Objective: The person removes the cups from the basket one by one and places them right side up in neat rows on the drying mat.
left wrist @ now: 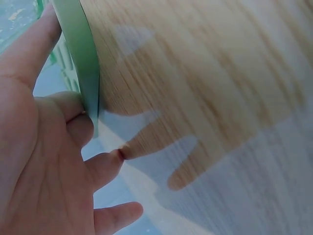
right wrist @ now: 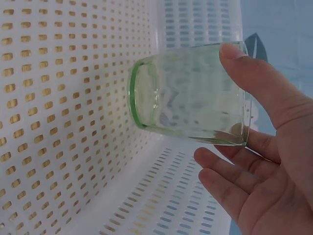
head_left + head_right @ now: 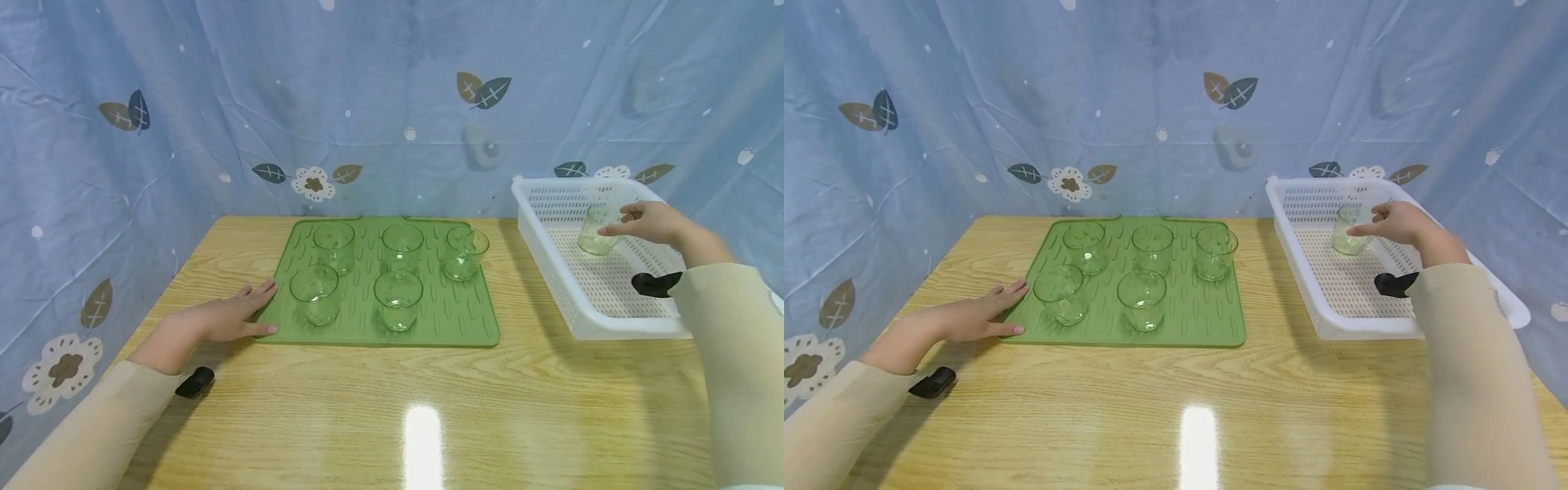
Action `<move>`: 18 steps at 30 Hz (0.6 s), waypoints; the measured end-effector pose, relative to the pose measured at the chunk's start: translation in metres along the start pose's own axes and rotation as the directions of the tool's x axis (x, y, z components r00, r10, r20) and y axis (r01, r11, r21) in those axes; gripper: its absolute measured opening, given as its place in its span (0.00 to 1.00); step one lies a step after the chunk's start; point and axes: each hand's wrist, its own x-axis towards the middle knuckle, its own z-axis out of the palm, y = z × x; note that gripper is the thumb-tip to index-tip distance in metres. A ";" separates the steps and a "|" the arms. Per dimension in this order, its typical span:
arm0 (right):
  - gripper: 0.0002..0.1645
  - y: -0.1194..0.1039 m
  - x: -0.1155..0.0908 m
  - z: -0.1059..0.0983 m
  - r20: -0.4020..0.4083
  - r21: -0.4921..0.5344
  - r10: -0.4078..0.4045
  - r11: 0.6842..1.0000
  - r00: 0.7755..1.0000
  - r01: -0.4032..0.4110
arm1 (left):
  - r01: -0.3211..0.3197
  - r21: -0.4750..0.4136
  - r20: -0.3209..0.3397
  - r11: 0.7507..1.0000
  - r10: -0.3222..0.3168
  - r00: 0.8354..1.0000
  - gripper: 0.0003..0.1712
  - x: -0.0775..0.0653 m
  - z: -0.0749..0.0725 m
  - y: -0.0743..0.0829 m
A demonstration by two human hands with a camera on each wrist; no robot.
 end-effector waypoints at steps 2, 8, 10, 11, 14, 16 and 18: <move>0.63 -0.002 -0.004 -0.002 -0.005 0.011 -0.009 1.000 1.000 0.009 | 0.000 0.003 0.000 1.000 0.000 1.000 0.58 0.000 -0.001 0.000; 0.61 -0.010 -0.013 -0.005 -0.040 0.041 -0.051 0.998 0.998 0.052 | 0.005 0.010 0.000 1.000 -0.005 1.000 0.58 -0.001 -0.002 0.001; 0.60 -0.014 -0.016 -0.005 -0.045 0.071 -0.063 0.995 0.997 0.066 | 0.004 0.008 -0.001 1.000 -0.004 1.000 0.58 -0.001 -0.001 0.000; 0.59 -0.017 -0.018 -0.005 -0.046 0.089 -0.067 0.994 0.997 0.071 | 0.003 0.006 -0.003 1.000 -0.003 1.000 0.58 -0.002 0.000 0.000; 0.58 -0.020 -0.022 -0.005 -0.056 0.128 -0.081 0.988 0.995 0.087 | -0.002 0.006 -0.006 1.000 0.002 1.000 0.58 -0.001 0.000 0.000; 0.56 -0.022 -0.025 -0.004 -0.066 0.152 -0.089 0.984 0.994 0.098 | -0.002 0.007 -0.006 1.000 0.002 1.000 0.58 -0.001 0.000 0.001; 0.55 -0.023 -0.028 -0.002 -0.077 0.174 -0.096 0.979 0.992 0.108 | -0.003 0.007 -0.004 1.000 0.003 1.000 0.58 0.000 0.000 0.001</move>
